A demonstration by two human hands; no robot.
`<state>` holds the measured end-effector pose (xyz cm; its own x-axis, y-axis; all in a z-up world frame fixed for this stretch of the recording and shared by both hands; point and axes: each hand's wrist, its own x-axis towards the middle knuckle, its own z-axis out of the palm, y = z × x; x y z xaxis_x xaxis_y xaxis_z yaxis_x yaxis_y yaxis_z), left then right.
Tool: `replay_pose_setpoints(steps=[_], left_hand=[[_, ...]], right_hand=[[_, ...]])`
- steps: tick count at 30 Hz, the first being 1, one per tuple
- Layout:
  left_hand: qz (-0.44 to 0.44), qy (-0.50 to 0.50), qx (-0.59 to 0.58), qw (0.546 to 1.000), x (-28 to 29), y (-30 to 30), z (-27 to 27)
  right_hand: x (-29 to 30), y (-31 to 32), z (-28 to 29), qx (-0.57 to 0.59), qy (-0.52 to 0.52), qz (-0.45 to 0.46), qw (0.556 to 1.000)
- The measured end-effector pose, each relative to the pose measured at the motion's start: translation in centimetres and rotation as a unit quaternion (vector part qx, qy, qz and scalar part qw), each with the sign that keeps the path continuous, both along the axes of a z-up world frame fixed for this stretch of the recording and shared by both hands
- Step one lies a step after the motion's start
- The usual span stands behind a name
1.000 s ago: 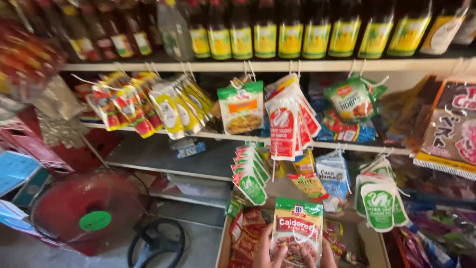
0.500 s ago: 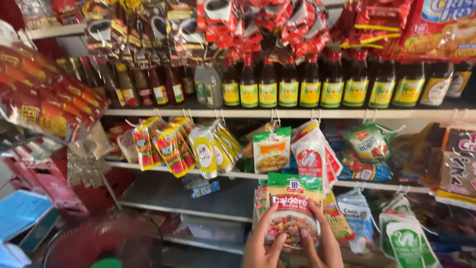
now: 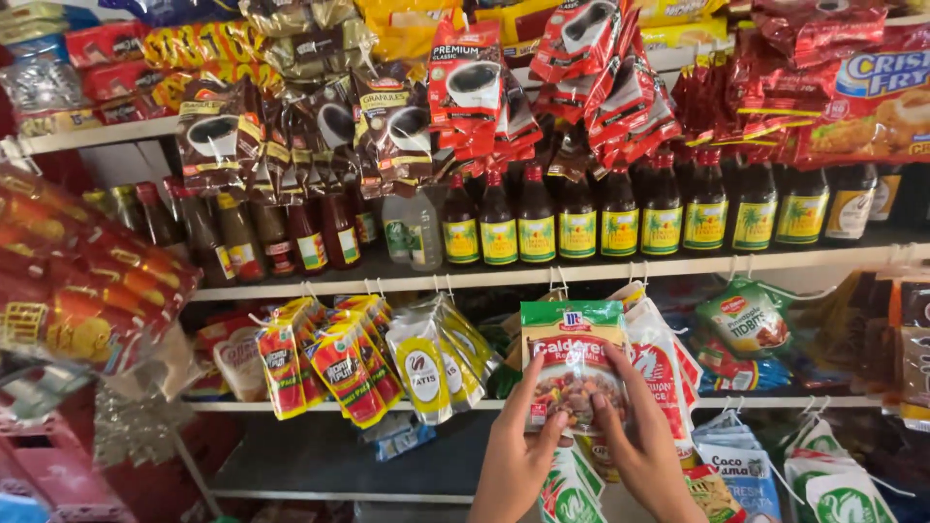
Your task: Picking up and organizing various food packets and condiments from a box onto store shelves.
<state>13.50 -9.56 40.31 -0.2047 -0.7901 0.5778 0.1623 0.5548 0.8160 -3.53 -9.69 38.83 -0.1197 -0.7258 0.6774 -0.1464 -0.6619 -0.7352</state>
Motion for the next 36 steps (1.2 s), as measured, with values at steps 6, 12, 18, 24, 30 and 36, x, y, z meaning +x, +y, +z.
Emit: replay_pose_setpoints(steps=[6, 12, 18, 24, 30, 36], left_hand=[[0.007, -0.043, -0.007, 0.999, 0.4, -2.6, -0.9], [0.004, -0.046, -0.021, 0.999, 0.7, -5.6, -3.8], [0.026, -0.079, -0.002, 0.997, 0.4, -9.6, -5.0], [0.089, -0.147, -0.013, 0.985, -0.5, -14.3, -6.4], [0.138, -0.124, -0.067, 0.98, -1.2, -15.3, -8.8], [0.135, -0.122, -0.088, 0.979, -2.7, -14.5, -16.1]], right_hand=[[-0.3, -2.6, -2.0, 0.057, -0.004, -0.034, 0.998], [-0.1, -4.4, -3.6, 0.036, -0.016, 0.018, 0.999], [-0.8, -8.5, -5.0, -0.045, 0.147, -0.115, 0.981], [-1.2, -13.0, -6.2, 0.02, 0.148, -0.129, 0.98], [0.8, -12.1, -7.1, 0.086, 0.187, -0.179, 0.962], [0.7, -10.5, -15.1, 0.064, 0.161, -0.175, 0.969]])
